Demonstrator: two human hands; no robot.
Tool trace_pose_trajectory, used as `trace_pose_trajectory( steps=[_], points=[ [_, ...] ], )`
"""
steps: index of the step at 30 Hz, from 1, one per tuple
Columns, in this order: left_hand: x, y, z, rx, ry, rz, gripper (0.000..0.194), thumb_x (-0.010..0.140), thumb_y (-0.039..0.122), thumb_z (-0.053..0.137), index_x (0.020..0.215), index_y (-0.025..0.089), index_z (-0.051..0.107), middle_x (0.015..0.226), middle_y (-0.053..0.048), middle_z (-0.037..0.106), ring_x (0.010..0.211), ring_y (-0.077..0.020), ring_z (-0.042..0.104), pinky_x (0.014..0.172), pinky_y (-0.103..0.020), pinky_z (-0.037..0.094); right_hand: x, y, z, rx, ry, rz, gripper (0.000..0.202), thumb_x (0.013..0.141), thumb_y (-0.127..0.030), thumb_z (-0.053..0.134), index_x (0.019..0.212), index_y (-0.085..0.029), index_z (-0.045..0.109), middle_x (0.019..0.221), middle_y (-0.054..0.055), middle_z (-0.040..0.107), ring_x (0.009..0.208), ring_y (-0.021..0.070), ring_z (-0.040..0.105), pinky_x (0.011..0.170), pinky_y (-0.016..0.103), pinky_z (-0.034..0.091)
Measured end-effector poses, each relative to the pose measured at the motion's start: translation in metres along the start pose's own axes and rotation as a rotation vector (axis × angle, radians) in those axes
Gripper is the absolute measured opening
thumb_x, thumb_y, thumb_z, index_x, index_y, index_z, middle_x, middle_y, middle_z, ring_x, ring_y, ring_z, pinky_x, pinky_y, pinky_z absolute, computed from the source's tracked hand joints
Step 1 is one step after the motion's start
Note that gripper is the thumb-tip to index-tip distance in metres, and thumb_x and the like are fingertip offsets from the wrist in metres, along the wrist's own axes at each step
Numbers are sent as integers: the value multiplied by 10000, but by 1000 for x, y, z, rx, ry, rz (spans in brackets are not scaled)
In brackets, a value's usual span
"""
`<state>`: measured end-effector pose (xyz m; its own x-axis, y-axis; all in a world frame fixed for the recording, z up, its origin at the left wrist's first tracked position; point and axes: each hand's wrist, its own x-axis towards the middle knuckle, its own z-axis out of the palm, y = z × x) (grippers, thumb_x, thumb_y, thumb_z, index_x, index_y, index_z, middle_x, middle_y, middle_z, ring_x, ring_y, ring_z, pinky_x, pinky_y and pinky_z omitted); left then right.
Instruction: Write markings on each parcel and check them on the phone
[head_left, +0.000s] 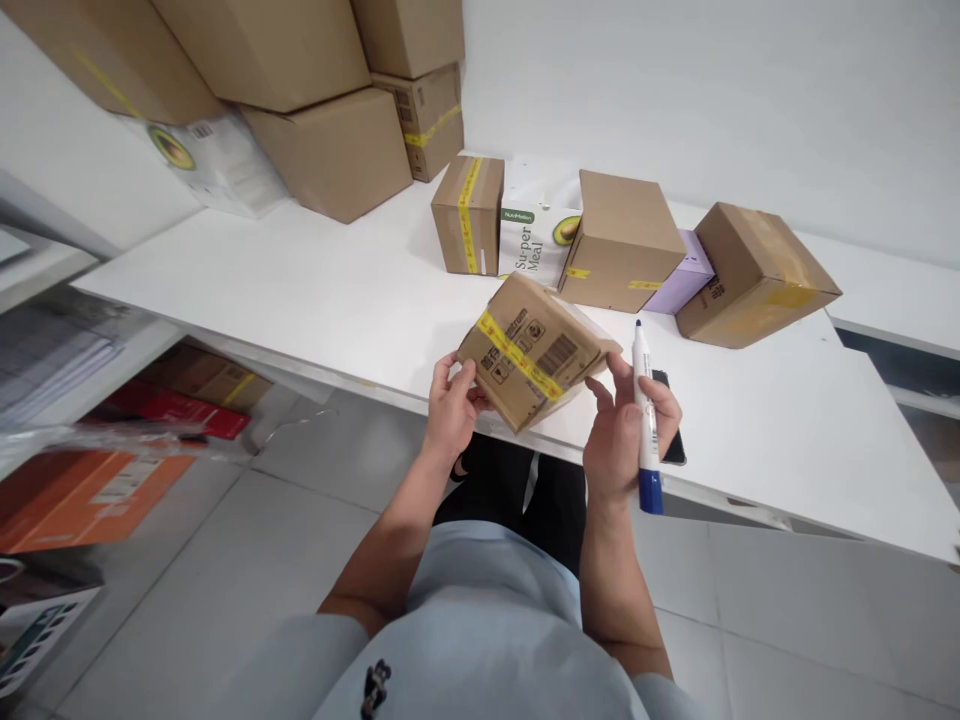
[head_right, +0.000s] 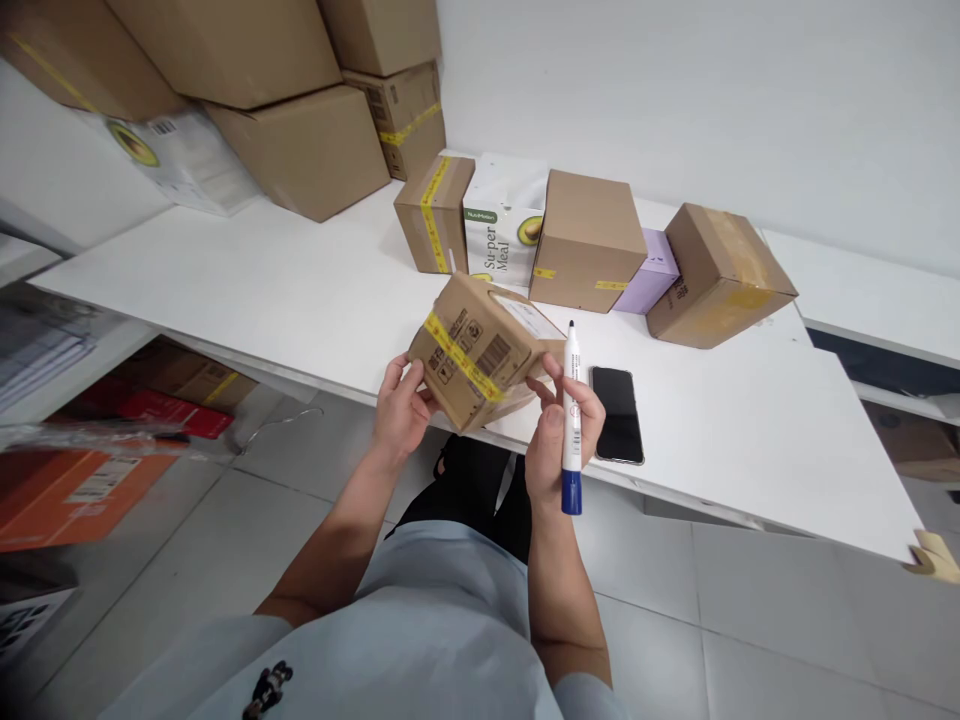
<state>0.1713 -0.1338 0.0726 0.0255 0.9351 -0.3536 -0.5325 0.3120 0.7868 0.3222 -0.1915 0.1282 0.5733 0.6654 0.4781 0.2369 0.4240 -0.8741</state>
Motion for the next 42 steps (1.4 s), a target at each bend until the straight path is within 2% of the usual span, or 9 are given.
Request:
trace_pose_trajectory(
  steps=[3, 7, 11, 20, 26, 30, 35, 40, 42],
  points=[
    [1, 4, 2, -55, -23, -104, 617, 642, 515, 841, 1036, 252, 446, 827, 30, 654, 541, -103, 601, 486, -228, 449, 2, 2, 3, -8, -60, 30, 278, 922, -438, 549, 1149, -284, 505, 1251, 77, 677, 1265, 248, 641, 974, 522, 559],
    [2, 3, 3, -60, 11, -129, 611, 621, 432, 852, 1022, 242, 433, 758, 47, 660, 514, -110, 622, 484, -227, 449, 0, 15, 4, 36, -91, 104, 275, 938, -410, 550, 1174, -274, 511, 1288, 84, 672, 1297, 241, 621, 1030, 530, 528],
    [4, -1, -1, -42, 24, -118, 550, 636, 449, 842, 963, 226, 460, 746, 34, 675, 534, -113, 643, 525, -244, 495, -5, 23, 6, 18, -89, 128, 301, 939, -421, 543, 1190, -260, 499, 1311, 104, 665, 1311, 244, 611, 1038, 537, 524],
    [5, -10, -8, 4, -3, -117, 454, 690, 508, 817, 857, 201, 527, 704, 14, 681, 572, -135, 666, 560, -267, 535, -7, 3, 10, -94, -175, -48, 246, 965, -391, 525, 1183, -276, 523, 1292, 86, 677, 1279, 252, 637, 1016, 532, 547],
    [0, -14, -12, 213, -159, -214, 478, 783, 643, 702, 765, 190, 550, 598, -5, 650, 496, -124, 611, 463, -236, 474, -4, -11, 10, -110, -356, -119, 293, 976, -327, 524, 1268, -316, 529, 1424, 69, 601, 1352, 246, 579, 1135, 552, 476],
    [-8, -19, -14, 344, -267, -276, 533, 767, 700, 662, 761, 180, 545, 583, -35, 670, 454, -130, 602, 423, -225, 443, 9, -12, 16, -128, -416, -97, 289, 973, -365, 542, 1249, -281, 554, 1361, 78, 639, 1359, 246, 571, 1111, 522, 509],
    [-14, -22, -19, 558, -390, -331, 475, 779, 650, 649, 779, 179, 588, 528, -38, 660, 392, -150, 577, 373, -233, 406, 23, -5, 26, -48, -381, -17, 265, 981, -383, 544, 1222, -273, 546, 1380, 83, 612, 1074, 202, 731, 945, 426, 609],
    [-21, -6, -22, 731, -353, -182, 374, 823, 513, 651, 651, 184, 609, 560, 9, 622, 467, -113, 541, 467, -236, 403, 31, 8, 30, 1, -413, -5, 277, 980, -385, 555, 1230, -267, 554, 1278, 56, 641, 1003, 187, 739, 937, 418, 599],
    [-24, 6, -20, 798, -239, 56, 352, 847, 454, 633, 618, 192, 581, 555, 29, 558, 510, -103, 500, 514, -242, 395, 33, 13, 30, 23, -402, 13, 266, 980, -404, 550, 1216, -282, 557, 1237, 39, 650, 989, 180, 740, 937, 411, 595]
  ],
)
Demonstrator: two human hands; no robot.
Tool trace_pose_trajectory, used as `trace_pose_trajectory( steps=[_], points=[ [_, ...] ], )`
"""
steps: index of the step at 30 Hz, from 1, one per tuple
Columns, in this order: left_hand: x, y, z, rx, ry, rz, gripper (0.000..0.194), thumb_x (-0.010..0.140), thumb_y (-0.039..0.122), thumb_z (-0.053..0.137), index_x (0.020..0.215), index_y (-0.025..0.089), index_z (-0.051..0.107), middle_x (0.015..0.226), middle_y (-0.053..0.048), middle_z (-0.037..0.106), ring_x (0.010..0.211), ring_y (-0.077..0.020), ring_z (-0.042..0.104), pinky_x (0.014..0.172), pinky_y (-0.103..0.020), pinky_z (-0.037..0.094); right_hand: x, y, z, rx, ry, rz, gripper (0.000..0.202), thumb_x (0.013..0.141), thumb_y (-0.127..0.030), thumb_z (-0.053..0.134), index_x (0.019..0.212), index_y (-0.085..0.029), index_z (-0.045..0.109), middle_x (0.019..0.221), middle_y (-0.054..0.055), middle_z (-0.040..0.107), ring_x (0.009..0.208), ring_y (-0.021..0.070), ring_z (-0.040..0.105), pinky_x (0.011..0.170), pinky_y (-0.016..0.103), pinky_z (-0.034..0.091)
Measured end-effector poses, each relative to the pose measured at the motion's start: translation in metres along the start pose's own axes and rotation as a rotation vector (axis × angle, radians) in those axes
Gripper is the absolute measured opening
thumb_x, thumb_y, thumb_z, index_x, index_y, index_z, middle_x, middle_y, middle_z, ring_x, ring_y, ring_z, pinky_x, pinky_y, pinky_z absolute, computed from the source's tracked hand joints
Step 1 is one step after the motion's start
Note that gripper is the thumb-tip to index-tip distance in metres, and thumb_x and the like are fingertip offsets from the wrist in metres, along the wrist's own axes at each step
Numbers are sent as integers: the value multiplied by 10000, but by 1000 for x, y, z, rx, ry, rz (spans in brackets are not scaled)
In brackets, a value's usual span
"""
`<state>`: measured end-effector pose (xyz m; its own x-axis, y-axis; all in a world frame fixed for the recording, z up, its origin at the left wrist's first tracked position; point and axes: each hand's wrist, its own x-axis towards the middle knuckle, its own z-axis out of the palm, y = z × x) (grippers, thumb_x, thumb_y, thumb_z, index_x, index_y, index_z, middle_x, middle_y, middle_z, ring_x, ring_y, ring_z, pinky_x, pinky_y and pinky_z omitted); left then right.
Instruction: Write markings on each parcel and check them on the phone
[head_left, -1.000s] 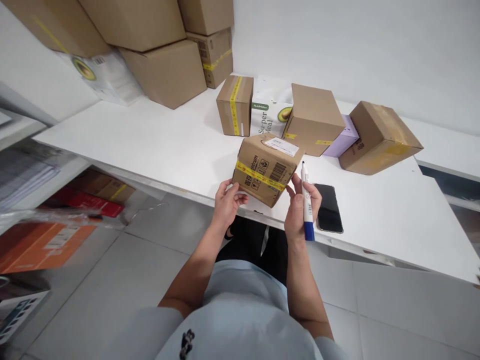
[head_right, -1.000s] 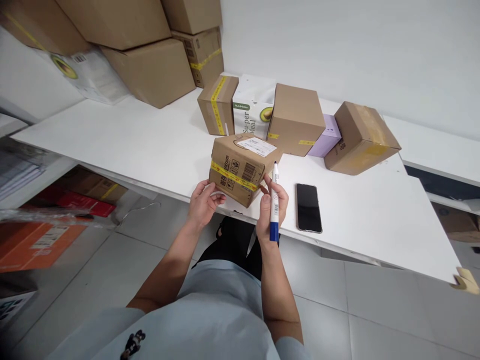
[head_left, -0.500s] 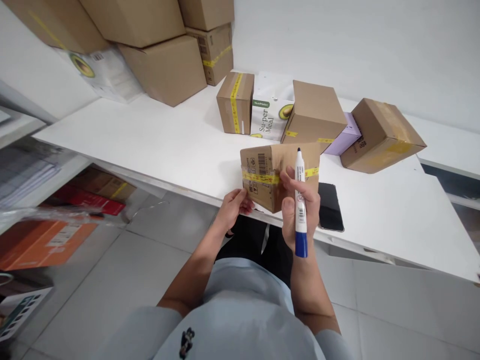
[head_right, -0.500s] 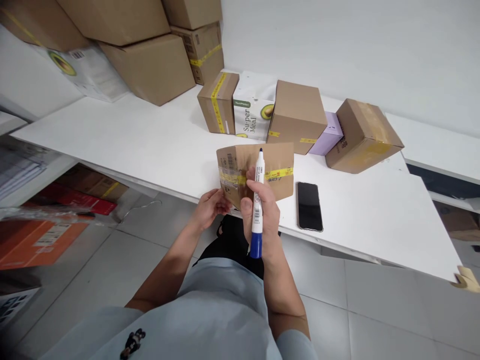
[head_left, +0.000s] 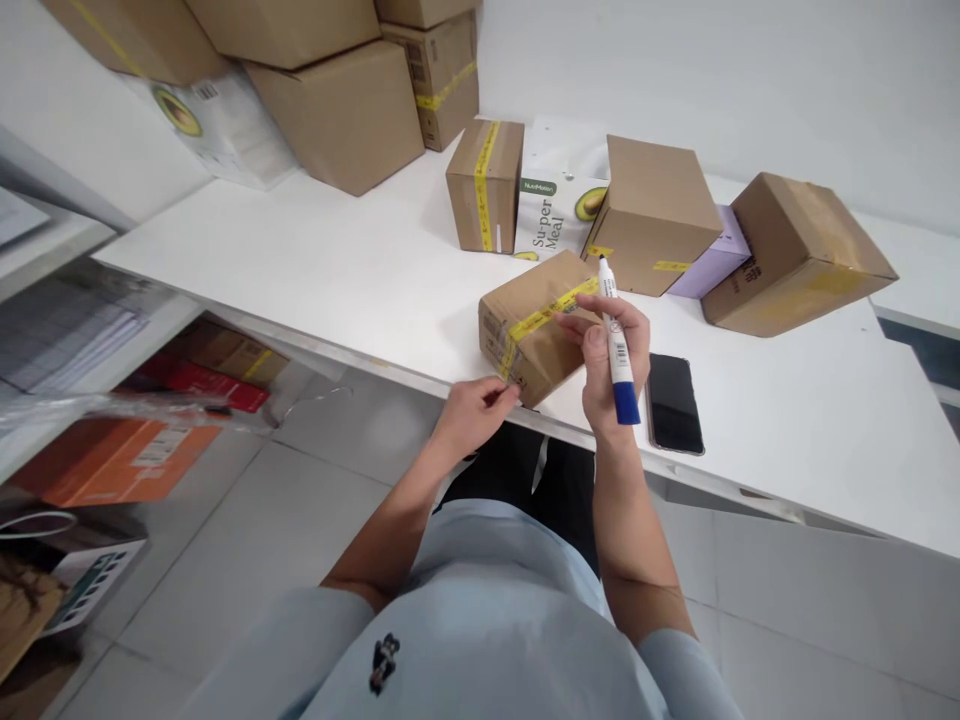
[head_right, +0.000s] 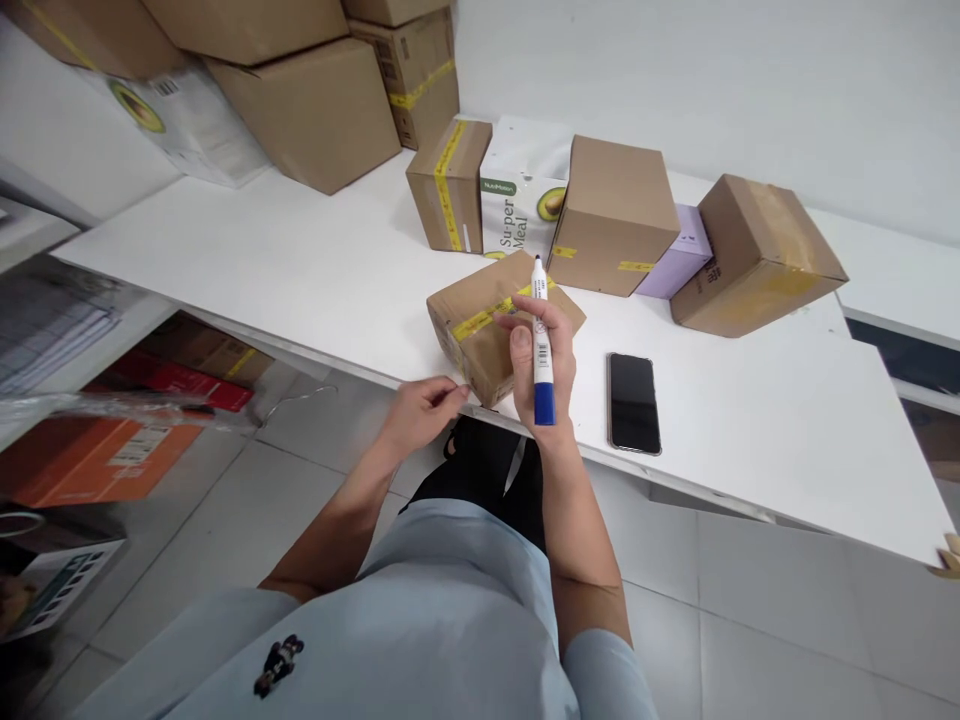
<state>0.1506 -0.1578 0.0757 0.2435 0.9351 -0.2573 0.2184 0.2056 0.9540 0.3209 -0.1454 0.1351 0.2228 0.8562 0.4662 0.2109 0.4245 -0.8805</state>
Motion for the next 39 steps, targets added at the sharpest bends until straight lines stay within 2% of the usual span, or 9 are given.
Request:
trace_pose_trajectory(
  steps=[4, 6, 8, 11, 14, 23, 28, 32, 39],
  points=[
    [7, 20, -15, 244, 490, 669, 121, 824, 334, 638, 800, 218, 661, 825, -36, 627, 810, -183, 593, 758, -336, 513, 2, 5, 0, 109, 68, 43, 283, 962, -478, 544, 1186, -307, 511, 1200, 29, 665, 939, 178, 750, 899, 415, 614],
    [18, 25, -21, 361, 511, 900, 235, 800, 315, 665, 1022, 244, 693, 1175, -106, 612, 1149, -265, 567, 996, -456, 484, 1, 5, -1, 136, 117, 40, 284, 952, -480, 554, 1172, -312, 492, 1146, 17, 688, 888, 172, 755, 865, 408, 622],
    [30, 26, -26, 465, 406, 993, 373, 807, 324, 680, 1177, 279, 668, 1406, -121, 500, 1383, -317, 421, 1147, -533, 365, 0, 4, -2, 149, 188, 14, 264, 943, -449, 578, 1151, -313, 489, 1083, -2, 709, 847, 163, 755, 826, 391, 625],
    [47, 19, -30, 576, 244, 974, 353, 832, 377, 708, 1179, 325, 682, 1442, -77, 518, 1489, -327, 304, 1211, -562, 250, -4, 2, -10, 153, 316, -31, 233, 934, -404, 600, 1122, -306, 504, 971, -29, 728, 769, 146, 743, 751, 359, 622],
    [58, 10, -30, 638, 186, 900, 251, 848, 434, 727, 1082, 341, 728, 1355, -41, 614, 1474, -304, 342, 1215, -554, 225, -7, -1, -21, 149, 425, -12, 201, 943, -403, 586, 1096, -283, 535, 802, -59, 720, 615, 121, 697, 647, 311, 596],
    [46, 21, 19, 672, 475, 896, 187, 883, 429, 695, 1037, 335, 747, 1190, -35, 666, 1302, -291, 485, 1217, -576, 167, -14, -13, -38, 202, 578, 77, 311, 927, -529, 592, 972, -224, 630, 602, -73, 665, 502, 100, 637, 526, 248, 533],
    [44, 27, 24, 658, 414, 860, 154, 909, 393, 670, 1032, 333, 741, 1135, -32, 659, 1250, -273, 524, 1226, -592, 148, -13, -12, -36, 173, 598, 121, 322, 912, -548, 601, 925, -226, 612, 571, -84, 620, 480, 90, 608, 489, 225, 500],
    [50, 25, 10, 646, 358, 909, 145, 902, 391, 679, 1017, 332, 745, 1113, -47, 654, 1229, -277, 517, 1127, -533, 346, -10, -10, -27, 170, 565, 155, 334, 928, -564, 557, 922, -231, 581, 569, -87, 585, 479, 87, 595, 494, 224, 503],
    [45, 29, 9, 603, 455, 903, 102, 914, 323, 666, 993, 278, 711, 1055, -44, 698, 1178, -243, 568, 1016, -415, 450, -13, -4, -15, -2, 369, 19, 215, 861, -304, 725, 1004, -256, 570, 764, -72, 615, 625, 95, 656, 651, 269, 572]
  ],
)
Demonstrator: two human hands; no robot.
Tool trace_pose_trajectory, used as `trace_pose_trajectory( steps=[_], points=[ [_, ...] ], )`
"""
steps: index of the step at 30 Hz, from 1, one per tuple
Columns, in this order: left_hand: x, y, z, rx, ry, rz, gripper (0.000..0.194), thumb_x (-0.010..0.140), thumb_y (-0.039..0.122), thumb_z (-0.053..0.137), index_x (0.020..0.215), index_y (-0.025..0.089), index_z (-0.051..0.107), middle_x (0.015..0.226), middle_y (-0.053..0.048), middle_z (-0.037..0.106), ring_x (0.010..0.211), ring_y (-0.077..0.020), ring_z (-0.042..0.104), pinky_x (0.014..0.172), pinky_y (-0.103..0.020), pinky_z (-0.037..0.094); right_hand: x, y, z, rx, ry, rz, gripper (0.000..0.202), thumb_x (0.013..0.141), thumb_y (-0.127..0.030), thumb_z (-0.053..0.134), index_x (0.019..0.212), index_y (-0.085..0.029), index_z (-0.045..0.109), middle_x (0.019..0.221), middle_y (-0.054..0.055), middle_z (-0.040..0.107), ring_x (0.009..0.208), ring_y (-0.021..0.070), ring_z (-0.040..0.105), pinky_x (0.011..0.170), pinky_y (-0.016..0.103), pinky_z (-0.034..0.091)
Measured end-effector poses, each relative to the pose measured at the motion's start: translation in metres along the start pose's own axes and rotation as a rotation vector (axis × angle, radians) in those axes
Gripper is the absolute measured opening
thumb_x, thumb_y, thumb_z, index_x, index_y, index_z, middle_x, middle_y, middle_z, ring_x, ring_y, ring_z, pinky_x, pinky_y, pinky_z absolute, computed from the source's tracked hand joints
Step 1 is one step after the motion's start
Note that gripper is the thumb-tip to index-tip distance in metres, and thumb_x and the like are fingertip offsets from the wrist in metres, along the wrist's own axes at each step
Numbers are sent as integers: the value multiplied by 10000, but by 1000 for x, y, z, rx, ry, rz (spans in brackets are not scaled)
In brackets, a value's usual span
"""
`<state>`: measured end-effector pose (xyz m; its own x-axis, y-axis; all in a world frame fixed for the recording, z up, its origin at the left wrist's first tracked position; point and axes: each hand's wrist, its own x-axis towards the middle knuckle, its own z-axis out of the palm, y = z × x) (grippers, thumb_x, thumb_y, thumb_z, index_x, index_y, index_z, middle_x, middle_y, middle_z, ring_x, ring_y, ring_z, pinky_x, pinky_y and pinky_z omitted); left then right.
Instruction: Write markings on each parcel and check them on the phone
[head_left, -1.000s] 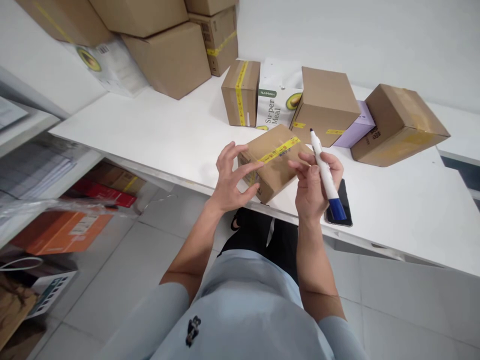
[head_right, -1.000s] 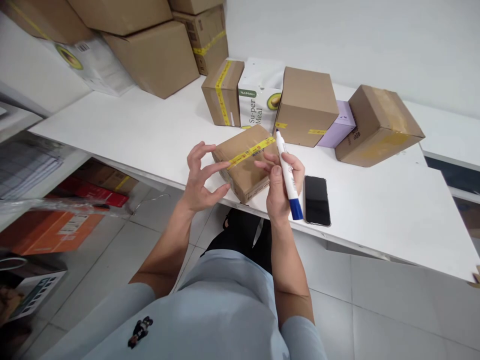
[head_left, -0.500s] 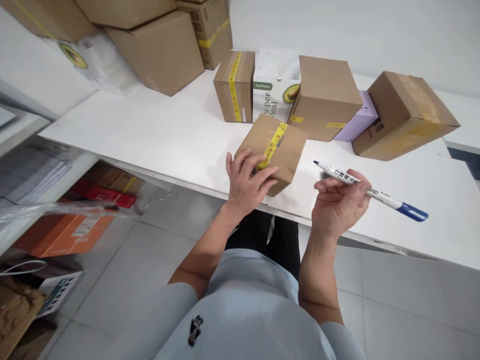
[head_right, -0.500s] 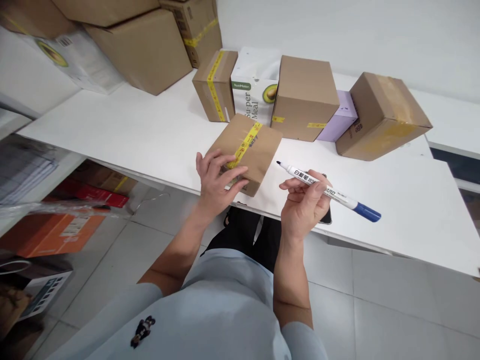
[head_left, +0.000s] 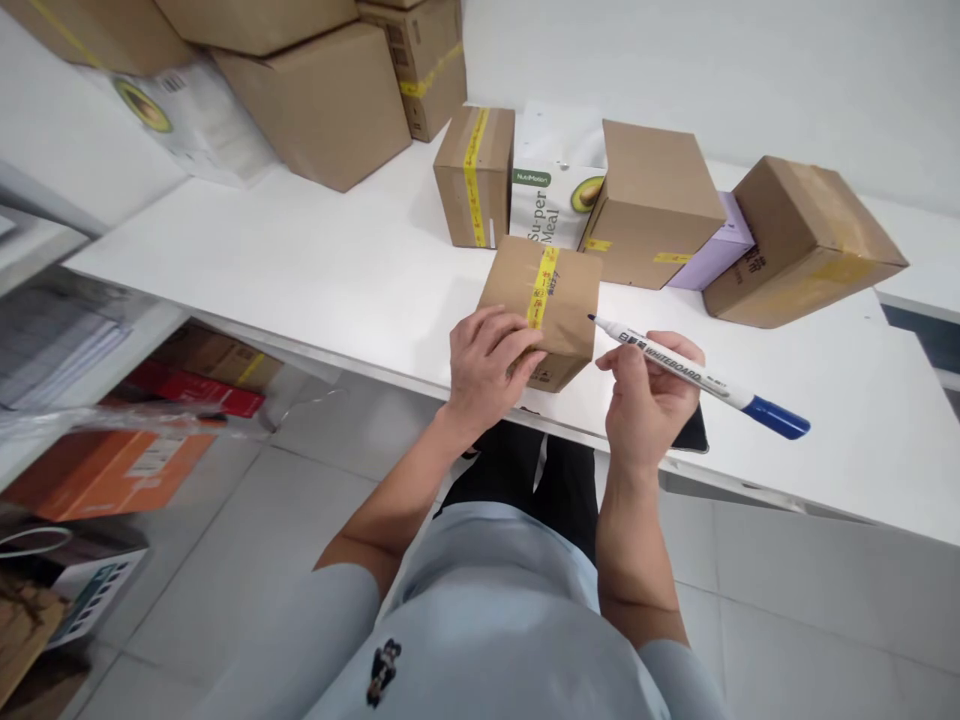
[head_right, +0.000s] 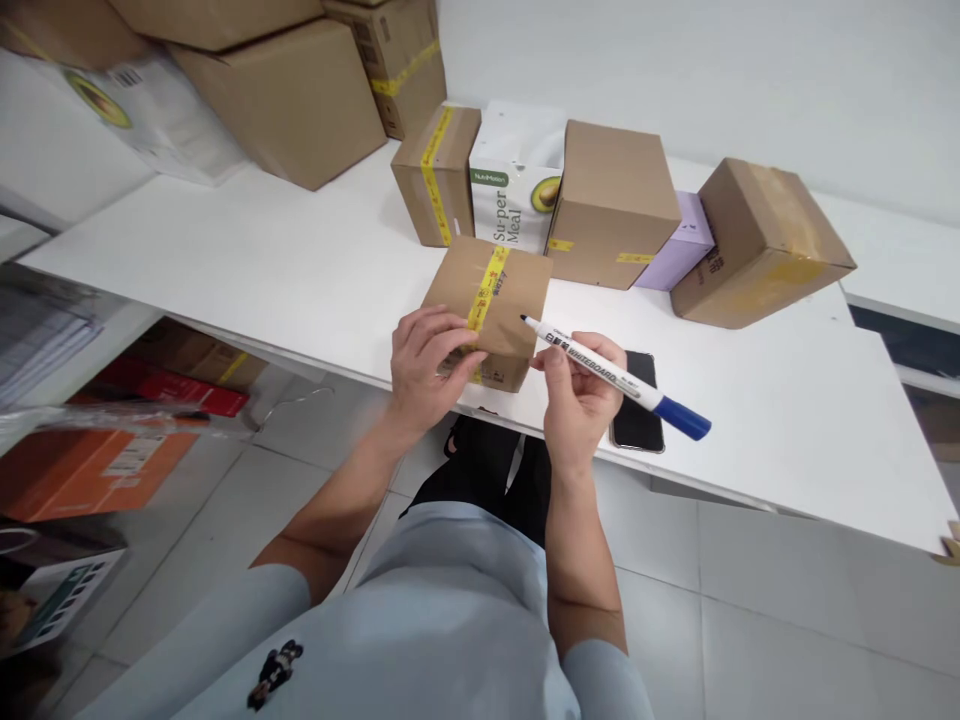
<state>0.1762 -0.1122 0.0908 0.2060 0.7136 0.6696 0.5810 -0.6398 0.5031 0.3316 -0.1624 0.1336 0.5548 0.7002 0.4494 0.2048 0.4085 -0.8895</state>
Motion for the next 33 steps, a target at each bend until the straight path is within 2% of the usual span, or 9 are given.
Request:
trace_pose_trajectory(
  steps=[4, 6, 9, 16, 20, 23, 28, 31, 33],
  points=[
    [-3, 11, 0, 89, 71, 33, 50, 904, 293, 676, 935, 290, 715, 1054, -32, 708, 1132, -243, 581, 953, -410, 422, -4, 6, 0, -359, -136, -299, 159, 899, -268, 669, 1054, -255, 636, 966, 8, 666, 861, 155, 684, 806, 345, 577],
    [-4, 14, 1, 119, 78, 42, 67, 907, 283, 667, 953, 294, 714, 1072, -37, 710, 1127, -246, 572, 943, -418, 404, -7, 7, 2, -520, -199, -300, 151, 941, -309, 604, 1060, -246, 673, 992, 41, 676, 971, 192, 656, 909, 412, 553],
    [-6, 16, 3, 135, 35, 32, 117, 916, 291, 653, 1017, 308, 709, 1098, -46, 706, 1150, -256, 550, 949, -432, 379, -10, 8, 5, -612, -207, -217, 227, 974, -389, 544, 1072, -250, 694, 1013, 61, 679, 1054, 224, 602, 986, 471, 503],
    [-5, 16, 4, 133, -39, -12, 108, 926, 322, 636, 1005, 316, 709, 1103, -50, 688, 1146, -267, 519, 943, -453, 338, -3, 15, 2, -669, -265, -293, 234, 981, -438, 516, 1041, -286, 684, 950, 36, 711, 992, 230, 567, 951, 452, 475],
    [-4, 20, 4, 148, 18, 30, 175, 903, 336, 669, 1070, 299, 703, 1094, -70, 678, 1137, -274, 509, 933, -451, 352, 0, 16, 1, -592, -283, -257, 240, 982, -451, 513, 1067, -269, 645, 967, 49, 716, 978, 224, 606, 890, 432, 506],
    [-2, 23, 5, 172, 12, 16, 165, 902, 320, 656, 1059, 305, 708, 1081, -70, 676, 1124, -277, 509, 924, -458, 338, 2, 13, 1, -400, -274, -180, 223, 996, -420, 506, 1134, -262, 580, 941, 30, 721, 884, 186, 669, 875, 412, 523],
    [-3, 25, 8, 164, 15, -10, 174, 883, 279, 660, 1047, 301, 714, 1067, -67, 677, 1128, -282, 512, 925, -459, 333, 15, 2, 3, -184, -46, -42, 311, 975, -506, 521, 1110, -234, 589, 760, -17, 689, 648, 147, 683, 746, 358, 553],
    [-6, 22, 10, 123, 49, -6, 206, 859, 268, 683, 1056, 318, 720, 1094, -66, 670, 1168, -288, 507, 966, -463, 345, 24, -4, 4, -109, -81, 93, 295, 955, -499, 558, 1042, -220, 597, 701, -29, 669, 629, 136, 677, 660, 296, 541],
    [-8, 20, 11, 103, 64, -5, 204, 851, 260, 690, 1046, 315, 719, 1105, -66, 664, 1187, -287, 506, 993, -461, 357, 27, -4, 5, -112, -137, 104, 261, 911, -459, 642, 1010, -222, 595, 694, -43, 661, 624, 119, 663, 654, 271, 536]
  ],
)
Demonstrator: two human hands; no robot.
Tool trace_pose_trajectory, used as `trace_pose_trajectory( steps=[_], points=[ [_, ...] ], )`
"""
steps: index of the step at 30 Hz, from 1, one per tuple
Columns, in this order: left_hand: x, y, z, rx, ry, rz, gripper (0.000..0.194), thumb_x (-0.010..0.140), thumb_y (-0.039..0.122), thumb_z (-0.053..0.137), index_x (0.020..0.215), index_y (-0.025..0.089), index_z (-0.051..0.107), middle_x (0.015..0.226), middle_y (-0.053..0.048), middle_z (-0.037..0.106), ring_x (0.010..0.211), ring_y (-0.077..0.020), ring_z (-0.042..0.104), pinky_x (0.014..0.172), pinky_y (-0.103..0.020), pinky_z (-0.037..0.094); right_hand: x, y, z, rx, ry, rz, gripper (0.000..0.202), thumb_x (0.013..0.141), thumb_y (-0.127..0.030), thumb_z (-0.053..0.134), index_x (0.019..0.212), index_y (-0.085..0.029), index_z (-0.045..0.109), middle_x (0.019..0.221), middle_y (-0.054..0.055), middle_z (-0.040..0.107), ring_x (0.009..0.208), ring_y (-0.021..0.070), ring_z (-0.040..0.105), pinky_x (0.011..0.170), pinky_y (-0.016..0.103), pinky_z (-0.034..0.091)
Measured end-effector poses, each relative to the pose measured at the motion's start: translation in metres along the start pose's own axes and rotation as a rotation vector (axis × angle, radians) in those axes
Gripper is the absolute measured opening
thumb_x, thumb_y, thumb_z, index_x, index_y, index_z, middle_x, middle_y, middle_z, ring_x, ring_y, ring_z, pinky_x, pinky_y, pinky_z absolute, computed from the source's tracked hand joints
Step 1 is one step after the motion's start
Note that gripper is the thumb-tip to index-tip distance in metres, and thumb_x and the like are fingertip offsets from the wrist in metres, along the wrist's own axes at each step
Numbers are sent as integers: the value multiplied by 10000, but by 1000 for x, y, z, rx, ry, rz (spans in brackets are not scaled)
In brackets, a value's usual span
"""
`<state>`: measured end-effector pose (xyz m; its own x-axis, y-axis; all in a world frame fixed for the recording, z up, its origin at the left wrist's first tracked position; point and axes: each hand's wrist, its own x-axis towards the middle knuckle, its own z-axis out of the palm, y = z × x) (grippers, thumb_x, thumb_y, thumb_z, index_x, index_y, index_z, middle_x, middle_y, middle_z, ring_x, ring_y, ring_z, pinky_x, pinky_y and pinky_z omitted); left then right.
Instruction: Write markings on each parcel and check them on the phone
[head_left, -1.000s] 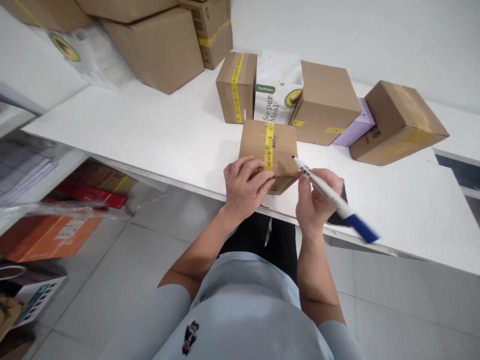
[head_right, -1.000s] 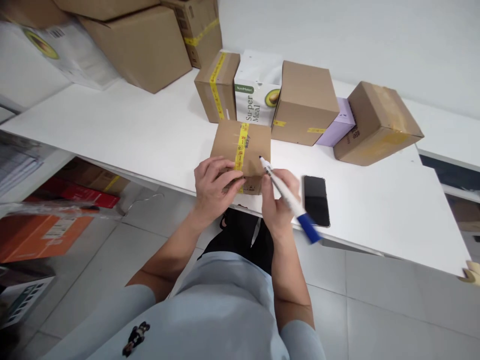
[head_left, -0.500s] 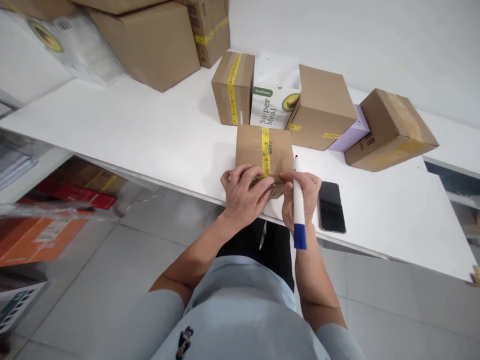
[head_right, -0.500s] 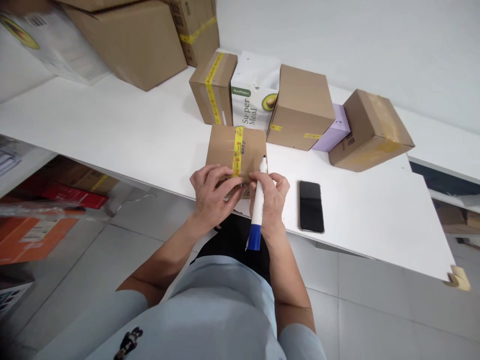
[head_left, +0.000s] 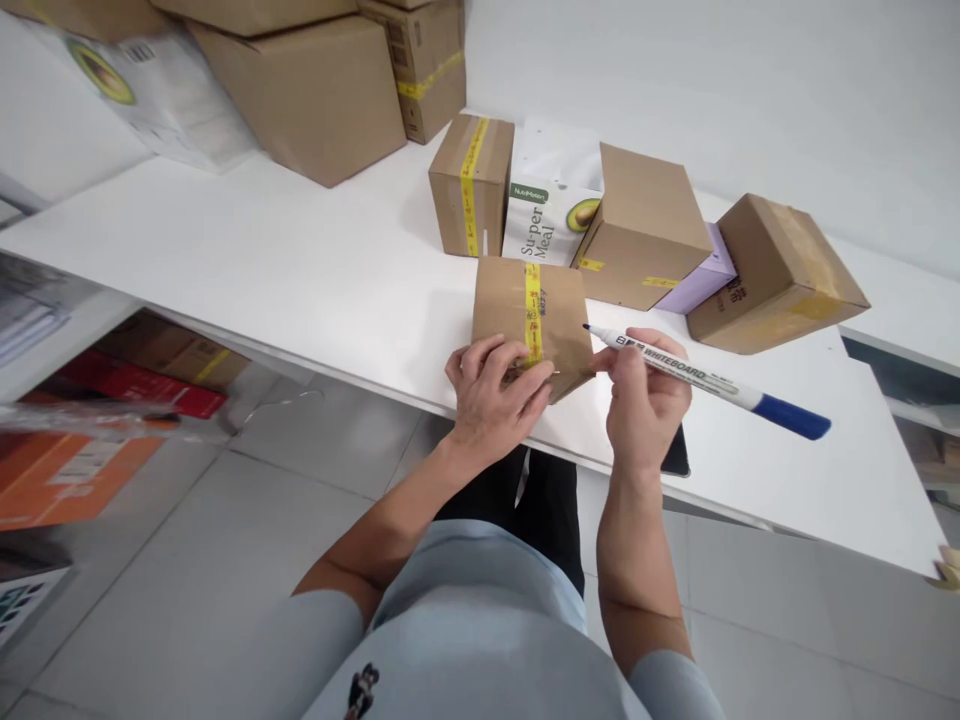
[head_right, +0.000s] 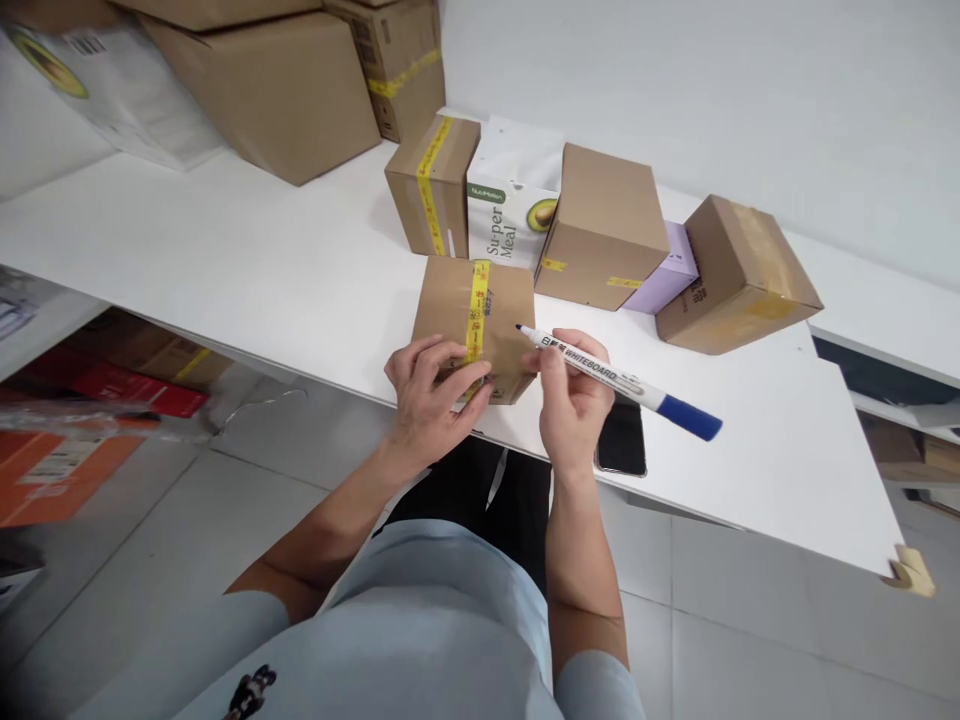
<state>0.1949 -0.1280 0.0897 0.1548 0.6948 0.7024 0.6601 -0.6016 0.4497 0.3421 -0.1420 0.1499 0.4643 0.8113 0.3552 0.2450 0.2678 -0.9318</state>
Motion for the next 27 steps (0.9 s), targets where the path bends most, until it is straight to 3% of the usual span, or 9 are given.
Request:
trace_pose_trajectory(
  steps=[7, 14, 27],
  points=[
    [-1, 0, 3, -45, 7, -27, 151, 852, 251, 681, 978, 320, 727, 1121, -54, 667, 1208, -278, 505, 1031, -468, 353, -1, 13, 0, -271, -37, -167, 259, 939, -479, 587, 885, -226, 589, 693, -42, 605, 571, 107, 596, 576, 255, 485],
    [-1, -1, 5, -22, 46, -3, 133, 862, 241, 673, 967, 305, 723, 1089, -51, 676, 1192, -262, 507, 1020, -442, 374, -2, 12, 2, -433, -144, -312, 203, 952, -424, 568, 900, -229, 595, 721, -40, 609, 585, 102, 560, 538, 231, 434],
    [-2, 0, 5, 12, 64, -1, 149, 858, 234, 678, 981, 302, 728, 1087, -52, 682, 1186, -262, 526, 1019, -444, 406, 3, -2, 6, -553, -252, -325, 261, 962, -446, 512, 829, -228, 571, 714, -23, 613, 554, 101, 549, 502, 228, 409]
  ],
)
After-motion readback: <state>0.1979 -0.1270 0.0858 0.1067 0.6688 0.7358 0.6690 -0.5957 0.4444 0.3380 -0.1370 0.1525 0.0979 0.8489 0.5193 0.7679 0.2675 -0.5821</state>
